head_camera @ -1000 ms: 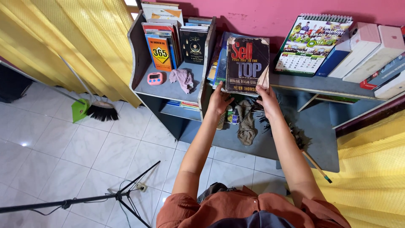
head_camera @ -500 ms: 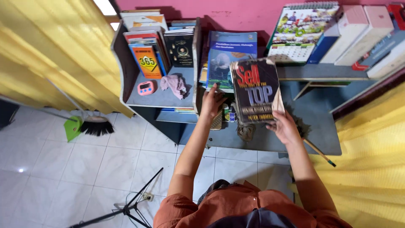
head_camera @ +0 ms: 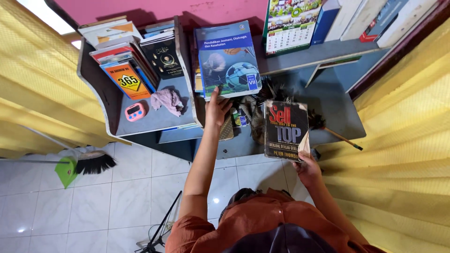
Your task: The person removes books and boxes from a bookshelf, then uses a feather duster and a cloth to wipe the shelves. They handle books, a calendar, and boxes, moving them aside to clean the surfaces.
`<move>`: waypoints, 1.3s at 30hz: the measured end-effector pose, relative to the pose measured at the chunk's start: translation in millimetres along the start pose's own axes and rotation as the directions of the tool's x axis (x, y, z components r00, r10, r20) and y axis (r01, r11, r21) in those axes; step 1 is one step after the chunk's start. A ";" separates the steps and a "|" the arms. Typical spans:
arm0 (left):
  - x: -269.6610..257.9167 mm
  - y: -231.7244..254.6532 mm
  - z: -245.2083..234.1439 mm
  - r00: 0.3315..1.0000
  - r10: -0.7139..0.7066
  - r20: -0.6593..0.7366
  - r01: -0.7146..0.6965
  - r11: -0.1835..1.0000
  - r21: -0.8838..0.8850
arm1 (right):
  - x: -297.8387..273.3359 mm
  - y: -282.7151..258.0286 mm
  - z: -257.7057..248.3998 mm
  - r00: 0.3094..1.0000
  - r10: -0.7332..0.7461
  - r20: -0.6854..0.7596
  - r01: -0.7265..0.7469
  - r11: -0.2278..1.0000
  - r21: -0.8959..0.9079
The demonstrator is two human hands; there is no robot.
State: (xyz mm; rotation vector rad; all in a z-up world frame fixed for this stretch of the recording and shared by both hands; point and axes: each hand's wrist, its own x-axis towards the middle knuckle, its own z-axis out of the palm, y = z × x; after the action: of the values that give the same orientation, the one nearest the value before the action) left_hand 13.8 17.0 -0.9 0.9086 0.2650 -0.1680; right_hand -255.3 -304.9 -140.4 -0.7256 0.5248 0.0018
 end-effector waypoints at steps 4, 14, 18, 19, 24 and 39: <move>8.1 -5.2 -9.4 0.999 0.002 0.042 -0.003 1.000 0.023 | 15.0 20.4 -24.2 0.993 -0.017 -0.113 0.016 1.000 -0.010; 8.5 -14.2 -9.1 0.992 0.123 -0.015 -0.123 0.992 -0.035 | 137.6 -11.1 -4.6 0.997 -0.051 -0.056 0.035 0.966 -0.257; -11.4 -18.2 -1.8 0.980 0.194 -0.043 -0.196 0.980 -0.043 | 176.4 -21.9 7.7 0.999 -0.007 -0.039 -0.001 0.979 -0.202; -17.2 -20.9 -0.2 0.977 0.205 -0.054 -0.207 0.977 -0.048 | 190.4 -18.5 -0.2 1.000 0.000 -0.028 -0.006 0.977 -0.211; -22.2 -73.9 -44.1 0.962 0.275 -0.007 -0.272 0.950 -0.153 | 265.2 3.6 -44.5 0.976 0.218 0.000 -0.210 0.939 -0.271; -208.0 -111.7 -74.4 0.990 0.104 0.093 -0.124 0.961 0.248 | 60.7 -52.7 98.9 0.550 0.351 0.758 -0.172 0.935 -0.309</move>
State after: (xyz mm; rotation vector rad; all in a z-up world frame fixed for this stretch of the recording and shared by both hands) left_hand -224.8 15.3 -67.0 1.1658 0.1181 -0.1319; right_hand -147.9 -292.7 -73.0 -0.7498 -0.2751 0.6673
